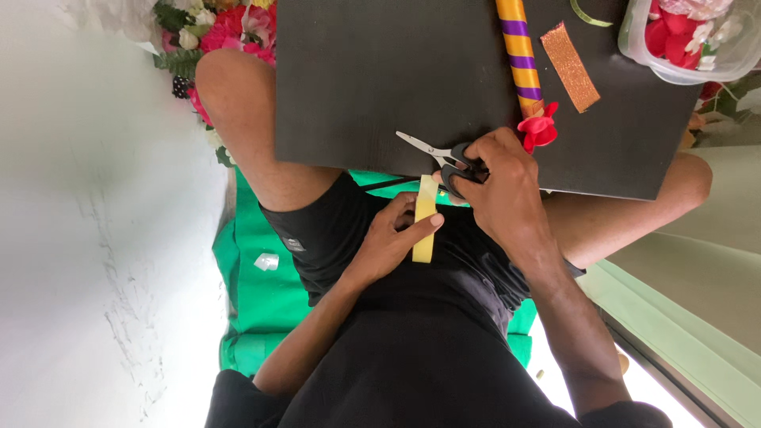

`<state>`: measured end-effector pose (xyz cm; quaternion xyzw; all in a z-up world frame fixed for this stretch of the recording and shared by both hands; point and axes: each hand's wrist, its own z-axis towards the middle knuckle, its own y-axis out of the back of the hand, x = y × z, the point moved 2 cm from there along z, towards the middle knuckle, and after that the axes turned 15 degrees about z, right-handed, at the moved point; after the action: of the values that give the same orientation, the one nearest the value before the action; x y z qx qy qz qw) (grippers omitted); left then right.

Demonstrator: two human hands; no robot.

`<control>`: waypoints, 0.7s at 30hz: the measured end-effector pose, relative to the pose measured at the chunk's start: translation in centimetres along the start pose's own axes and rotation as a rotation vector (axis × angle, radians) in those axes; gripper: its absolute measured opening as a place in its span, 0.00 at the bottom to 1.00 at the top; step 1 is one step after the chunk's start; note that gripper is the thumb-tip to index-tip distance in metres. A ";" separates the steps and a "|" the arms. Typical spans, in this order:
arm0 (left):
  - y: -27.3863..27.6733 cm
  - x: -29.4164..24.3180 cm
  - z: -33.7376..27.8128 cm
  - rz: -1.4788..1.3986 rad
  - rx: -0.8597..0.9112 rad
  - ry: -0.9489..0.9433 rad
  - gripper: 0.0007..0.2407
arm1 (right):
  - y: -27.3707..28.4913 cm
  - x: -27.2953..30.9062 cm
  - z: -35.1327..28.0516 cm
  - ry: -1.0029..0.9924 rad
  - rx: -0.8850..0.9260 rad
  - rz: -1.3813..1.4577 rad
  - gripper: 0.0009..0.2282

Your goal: The person wraps decorative ribbon and glittery tape around a cardboard tube, securing pieces with tape and cutting excess ribbon with scissors.

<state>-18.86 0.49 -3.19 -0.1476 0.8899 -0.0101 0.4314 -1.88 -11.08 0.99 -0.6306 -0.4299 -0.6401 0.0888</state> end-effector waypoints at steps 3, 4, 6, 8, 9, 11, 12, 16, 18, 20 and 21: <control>0.1 -0.2 0.2 0.047 -0.024 0.016 0.29 | -0.1 -0.5 0.3 0.002 -0.001 -0.010 0.13; 0.0 0.1 0.2 0.046 -0.026 0.016 0.29 | 0.0 -0.4 0.2 0.004 0.001 -0.010 0.13; -0.1 0.6 0.2 0.011 0.003 0.056 0.30 | 0.0 -0.3 0.2 0.030 0.008 0.026 0.12; 0.2 -1.6 -0.6 0.016 -0.001 0.036 0.31 | 0.2 -0.8 0.4 0.050 0.017 0.015 0.12; 0.2 -2.6 -1.0 0.018 -0.001 0.019 0.33 | 0.3 -1.0 0.4 0.065 0.026 0.003 0.13; -0.4 -2.0 -0.5 0.013 -0.016 0.007 0.28 | 1.3 -1.1 0.7 0.082 0.083 -0.033 0.12; -0.6 -1.7 -0.4 0.009 -0.041 -0.002 0.23 | 1.6 -1.1 0.9 0.102 0.147 -0.063 0.12; -1.0 -1.7 0.2 0.023 -0.015 -0.059 0.18 | 5.0 3.3 1.4 -0.052 0.373 -0.060 0.13; -1.0 -3.6 0.1 0.105 0.015 0.162 0.18 | 6.3 3.2 0.6 -0.468 0.572 -0.305 0.24; -0.6 -4.7 -0.3 0.099 0.014 0.154 0.19 | 6.9 5.0 1.0 -0.641 0.668 -0.408 0.23; -0.4 -5.3 -0.4 0.097 0.013 0.144 0.22 | 7.2 5.7 1.1 -0.814 0.755 -0.511 0.23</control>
<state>-15.99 1.49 1.14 -0.1003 0.9247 -0.0057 0.3671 2.58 -12.36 9.05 -0.6267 -0.7640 -0.1522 -0.0216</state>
